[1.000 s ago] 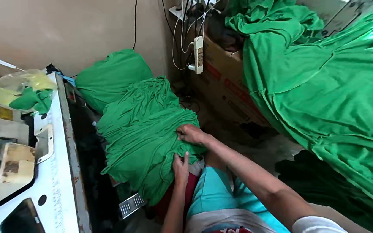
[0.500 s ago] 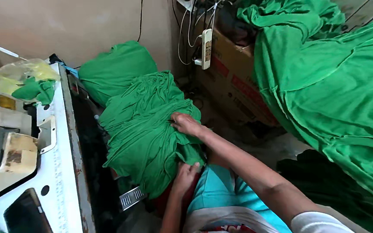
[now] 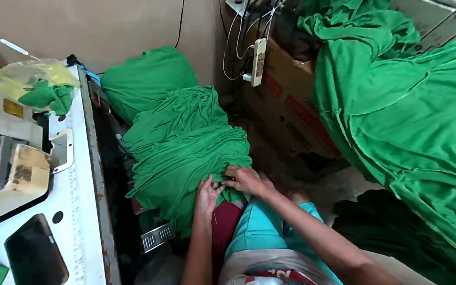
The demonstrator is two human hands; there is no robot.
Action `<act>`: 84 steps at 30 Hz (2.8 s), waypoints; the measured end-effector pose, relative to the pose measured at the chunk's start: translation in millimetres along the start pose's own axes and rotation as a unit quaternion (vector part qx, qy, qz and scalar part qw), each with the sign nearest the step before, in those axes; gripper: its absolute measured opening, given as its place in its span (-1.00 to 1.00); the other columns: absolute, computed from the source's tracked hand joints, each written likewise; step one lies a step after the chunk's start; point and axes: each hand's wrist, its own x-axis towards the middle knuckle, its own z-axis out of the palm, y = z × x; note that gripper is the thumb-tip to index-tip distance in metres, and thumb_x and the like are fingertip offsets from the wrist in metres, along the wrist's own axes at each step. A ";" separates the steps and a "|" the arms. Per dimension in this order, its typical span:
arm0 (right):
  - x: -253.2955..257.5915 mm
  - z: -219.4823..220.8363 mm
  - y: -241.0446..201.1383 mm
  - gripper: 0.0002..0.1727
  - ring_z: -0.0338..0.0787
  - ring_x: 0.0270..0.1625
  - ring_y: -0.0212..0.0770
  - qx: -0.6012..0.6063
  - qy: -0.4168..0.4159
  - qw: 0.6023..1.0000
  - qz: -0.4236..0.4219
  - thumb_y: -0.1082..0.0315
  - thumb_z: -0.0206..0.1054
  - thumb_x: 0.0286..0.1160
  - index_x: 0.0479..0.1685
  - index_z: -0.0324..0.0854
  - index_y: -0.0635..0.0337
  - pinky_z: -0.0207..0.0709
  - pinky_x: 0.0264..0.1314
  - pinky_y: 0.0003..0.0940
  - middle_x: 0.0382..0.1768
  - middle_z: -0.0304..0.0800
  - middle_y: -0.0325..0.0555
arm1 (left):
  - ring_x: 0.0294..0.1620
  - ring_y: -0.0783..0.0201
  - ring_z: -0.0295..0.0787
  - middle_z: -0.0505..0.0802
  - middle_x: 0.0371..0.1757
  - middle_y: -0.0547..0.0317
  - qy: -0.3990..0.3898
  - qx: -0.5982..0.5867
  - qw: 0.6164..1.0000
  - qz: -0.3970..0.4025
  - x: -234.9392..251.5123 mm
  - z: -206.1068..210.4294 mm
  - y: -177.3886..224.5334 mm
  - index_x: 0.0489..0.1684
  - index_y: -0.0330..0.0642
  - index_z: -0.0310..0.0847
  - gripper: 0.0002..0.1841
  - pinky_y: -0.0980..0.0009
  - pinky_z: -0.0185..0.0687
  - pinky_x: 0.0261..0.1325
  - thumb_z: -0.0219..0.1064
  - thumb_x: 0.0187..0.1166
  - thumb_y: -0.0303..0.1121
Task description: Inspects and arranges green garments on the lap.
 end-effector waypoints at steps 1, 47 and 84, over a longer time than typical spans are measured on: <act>-0.4 2.9 -2.0 -0.59 0.78 0.22 0.20 0.008 -0.003 1.000 0.013 0.15 0.28 0.67 0.09 0.74 0.38 0.54 0.34 0.25 0.14 0.79 0.25 | -0.09 0.14 0.74 0.70 -0.09 0.02 -0.012 0.029 0.999 0.009 -2.8 0.1 -1.5 0.26 -0.26 0.26 -0.80 0.05 0.72 0.11 0.00 0.86 -0.37; -5.7 -3.6 0.4 -0.68 0.78 0.20 0.19 0.034 -0.031 0.993 0.112 0.20 0.33 0.63 0.08 0.77 0.27 0.50 0.37 0.29 0.03 0.84 0.20 | -0.05 0.18 0.89 0.86 -0.05 -0.09 -0.030 0.144 0.989 -0.035 -19.4 7.2 -40.3 0.27 -0.54 0.46 -0.62 0.24 0.77 0.19 -0.11 0.91 -0.34; -74.2 47.4 16.7 -0.60 0.81 -0.04 -0.07 0.101 0.085 0.991 0.036 0.08 0.41 0.58 -0.08 0.75 0.34 0.63 0.18 -0.04 -0.14 0.83 0.10 | -0.22 0.32 0.82 0.83 -0.25 0.08 -0.021 0.153 0.988 -0.017 -18.0 -4.2 -48.6 -0.13 -0.39 0.49 -0.87 0.34 0.74 0.02 0.14 0.78 -0.48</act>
